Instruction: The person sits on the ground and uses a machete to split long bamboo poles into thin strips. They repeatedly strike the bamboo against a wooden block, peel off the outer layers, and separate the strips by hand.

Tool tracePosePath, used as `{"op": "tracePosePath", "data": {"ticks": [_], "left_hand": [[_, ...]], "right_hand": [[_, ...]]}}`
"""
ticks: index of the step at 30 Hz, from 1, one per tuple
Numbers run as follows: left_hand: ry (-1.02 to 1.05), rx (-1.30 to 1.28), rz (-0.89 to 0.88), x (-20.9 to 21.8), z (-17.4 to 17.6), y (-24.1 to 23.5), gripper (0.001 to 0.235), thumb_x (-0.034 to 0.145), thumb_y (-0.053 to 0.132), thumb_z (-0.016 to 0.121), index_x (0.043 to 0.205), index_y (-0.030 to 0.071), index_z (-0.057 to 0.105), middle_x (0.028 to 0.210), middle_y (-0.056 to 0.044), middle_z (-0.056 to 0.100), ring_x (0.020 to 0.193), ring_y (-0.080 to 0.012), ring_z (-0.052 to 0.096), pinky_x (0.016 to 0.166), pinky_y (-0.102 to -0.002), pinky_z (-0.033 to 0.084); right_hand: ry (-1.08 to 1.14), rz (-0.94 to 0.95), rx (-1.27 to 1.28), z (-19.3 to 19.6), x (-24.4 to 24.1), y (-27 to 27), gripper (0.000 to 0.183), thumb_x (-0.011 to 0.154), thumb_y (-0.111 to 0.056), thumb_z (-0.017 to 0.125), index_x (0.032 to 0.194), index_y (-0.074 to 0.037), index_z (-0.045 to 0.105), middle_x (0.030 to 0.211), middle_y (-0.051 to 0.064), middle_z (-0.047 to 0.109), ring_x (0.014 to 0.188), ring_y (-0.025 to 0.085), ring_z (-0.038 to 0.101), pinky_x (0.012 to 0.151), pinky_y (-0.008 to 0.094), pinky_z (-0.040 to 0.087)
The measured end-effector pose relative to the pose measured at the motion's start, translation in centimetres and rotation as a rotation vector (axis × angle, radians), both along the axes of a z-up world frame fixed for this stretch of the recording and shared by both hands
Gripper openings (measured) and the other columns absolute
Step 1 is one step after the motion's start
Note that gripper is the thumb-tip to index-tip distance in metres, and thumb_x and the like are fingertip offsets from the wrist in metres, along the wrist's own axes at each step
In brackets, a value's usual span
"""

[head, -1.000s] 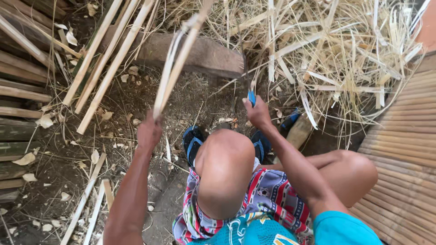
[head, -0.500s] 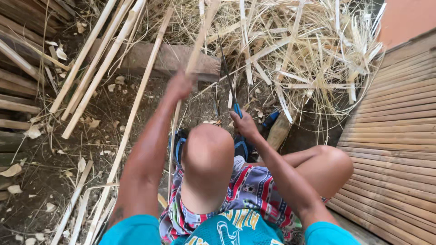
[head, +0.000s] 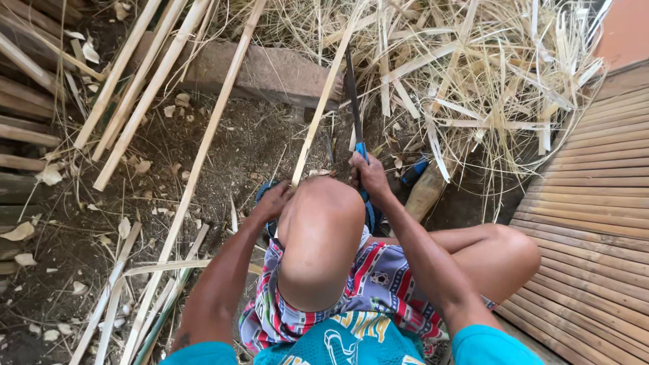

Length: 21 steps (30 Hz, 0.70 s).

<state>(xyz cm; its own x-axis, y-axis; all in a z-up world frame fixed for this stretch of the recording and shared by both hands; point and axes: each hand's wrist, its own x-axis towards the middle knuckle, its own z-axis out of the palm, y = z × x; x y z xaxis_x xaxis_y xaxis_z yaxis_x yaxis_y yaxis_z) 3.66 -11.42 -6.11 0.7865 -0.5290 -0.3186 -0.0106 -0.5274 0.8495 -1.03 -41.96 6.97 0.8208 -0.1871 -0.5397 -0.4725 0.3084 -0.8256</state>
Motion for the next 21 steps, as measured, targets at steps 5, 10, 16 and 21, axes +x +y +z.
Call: {"op": "tracePosePath", "data": {"ticks": [5, 10, 16, 21], "left_hand": [[-0.08, 0.246, 0.248, 3.5, 6.4, -3.2, 0.033, 0.11, 0.03, 0.043, 0.133, 0.012, 0.058, 0.11, -0.023, 0.072, 0.101, -0.0441, 0.068, 0.088, -0.056, 0.052], [-0.19, 0.318, 0.253, 8.2, 11.9, -5.0, 0.03, 0.106, 0.028, 0.046, 0.131, 0.017, 0.059, 0.12, -0.019, 0.07, 0.105, -0.0453, 0.065, 0.085, -0.059, 0.05], [-0.284, 0.292, 0.273, 8.7, 9.5, -4.0, 0.034, 0.105, 0.028, 0.049, 0.135, 0.017, 0.058, 0.119, -0.02, 0.068, 0.101, -0.046, 0.066, 0.082, -0.057, 0.052], [-0.47, 0.246, 0.223, 8.8, 5.6, -3.1, 0.03, 0.106, 0.019, 0.049, 0.132, 0.008, 0.059, 0.114, -0.025, 0.061, 0.101, -0.0468, 0.065, 0.089, -0.053, 0.055]], "right_hand": [[-0.033, -0.037, -0.215, 0.9, -0.8, 0.2, 0.034, 0.106, -0.04, 0.056, 0.094, -0.008, 0.058, 0.065, -0.002, 0.054, 0.052, 0.009, 0.054, 0.045, 0.026, 0.043], [-0.248, -0.024, -0.353, 4.7, 0.7, 0.8, 0.028, 0.108, -0.034, 0.052, 0.099, -0.008, 0.055, 0.065, -0.001, 0.055, 0.052, 0.008, 0.053, 0.046, 0.026, 0.042], [-0.621, 0.165, -0.764, 4.5, 2.4, -0.1, 0.026, 0.109, -0.028, 0.051, 0.112, -0.003, 0.056, 0.073, 0.001, 0.06, 0.064, 0.011, 0.059, 0.06, 0.032, 0.049], [-0.224, 0.309, -0.79, -3.7, 4.5, -0.5, 0.033, 0.107, -0.033, 0.058, 0.092, -0.004, 0.062, 0.065, 0.002, 0.053, 0.062, 0.011, 0.048, 0.057, 0.035, 0.044]]}}
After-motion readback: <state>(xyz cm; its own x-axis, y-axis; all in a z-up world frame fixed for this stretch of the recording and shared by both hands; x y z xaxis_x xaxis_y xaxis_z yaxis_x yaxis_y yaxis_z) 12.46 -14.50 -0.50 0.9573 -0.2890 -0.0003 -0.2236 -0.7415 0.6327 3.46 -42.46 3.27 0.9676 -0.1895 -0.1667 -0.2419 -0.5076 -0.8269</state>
